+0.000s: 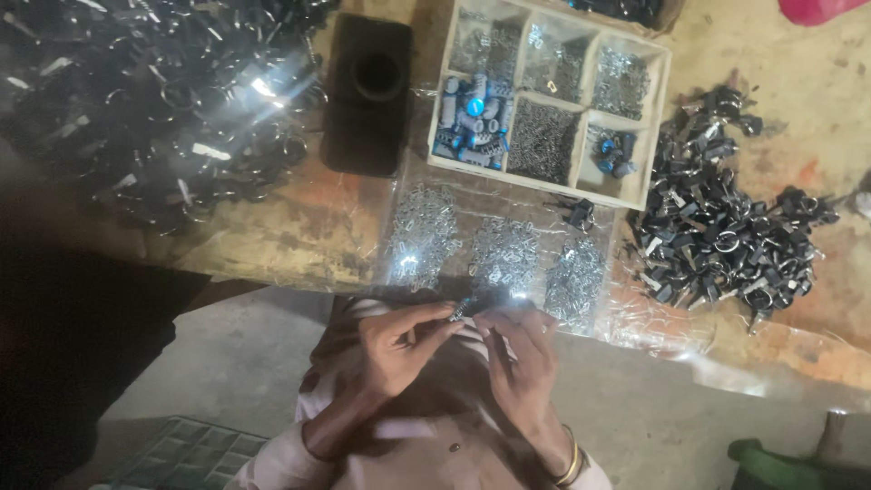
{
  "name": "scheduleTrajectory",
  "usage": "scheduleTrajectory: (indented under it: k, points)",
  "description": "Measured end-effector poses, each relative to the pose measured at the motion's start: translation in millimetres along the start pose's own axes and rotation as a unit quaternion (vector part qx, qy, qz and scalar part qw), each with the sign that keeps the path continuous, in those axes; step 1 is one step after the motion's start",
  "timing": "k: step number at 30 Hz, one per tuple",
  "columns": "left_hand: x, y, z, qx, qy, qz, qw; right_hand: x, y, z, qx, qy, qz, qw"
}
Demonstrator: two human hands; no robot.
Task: The person sits at a workbench and assembles small cylindrical components by hand, fitting a small metal part into each blue-capped body. They pick parts from piles on the table, press the pieces together, and place the finished assemblies into a compartmented tray, repeating the cycle.
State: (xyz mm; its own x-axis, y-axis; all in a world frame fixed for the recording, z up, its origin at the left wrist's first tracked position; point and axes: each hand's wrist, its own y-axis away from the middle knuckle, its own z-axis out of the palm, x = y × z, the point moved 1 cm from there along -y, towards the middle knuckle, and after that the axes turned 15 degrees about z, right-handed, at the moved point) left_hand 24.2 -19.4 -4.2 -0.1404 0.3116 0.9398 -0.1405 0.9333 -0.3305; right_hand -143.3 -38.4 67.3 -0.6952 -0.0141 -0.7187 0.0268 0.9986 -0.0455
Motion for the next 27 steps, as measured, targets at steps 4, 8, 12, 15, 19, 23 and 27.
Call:
scheduleTrajectory:
  k: [4, 8, 12, 15, 19, 23, 27]
  points:
    - [3.9, -4.4, -3.4, -0.027, -0.007, -0.004, 1.000, -7.2, -1.8, 1.4, 0.008, -0.041, -0.005, 0.999]
    - [8.7, -12.3, -11.3, -0.069, -0.018, 0.086, 0.994, -9.5, -1.5, 5.8, 0.027, -0.050, -0.009, 0.998]
    - [16.5, -17.3, -13.6, -0.097, -0.071, 0.135, 0.984, -9.1, -0.5, 5.6, 0.024, 0.015, 0.011, 1.000]
    - [20.2, -22.0, -13.7, -0.102, -0.076, 0.164, 0.978, -6.1, -5.5, -1.4, -0.017, 0.063, 0.024, 0.998]
    - [23.6, -26.6, -18.0, -0.140, -0.019, 0.161, 0.977, 3.0, -19.5, -20.4, -0.090, 0.049, -0.010, 0.995]
    - [26.1, -30.6, -16.3, -0.190, 0.049, 0.165, 0.967, 9.6, -31.9, -28.6, -0.191, 0.014, -0.008, 0.982]
    - [30.2, -34.2, -15.6, -0.177, 0.044, 0.156, 0.971, 16.2, -60.0, -45.7, -0.250, -0.061, 0.103, 0.961]
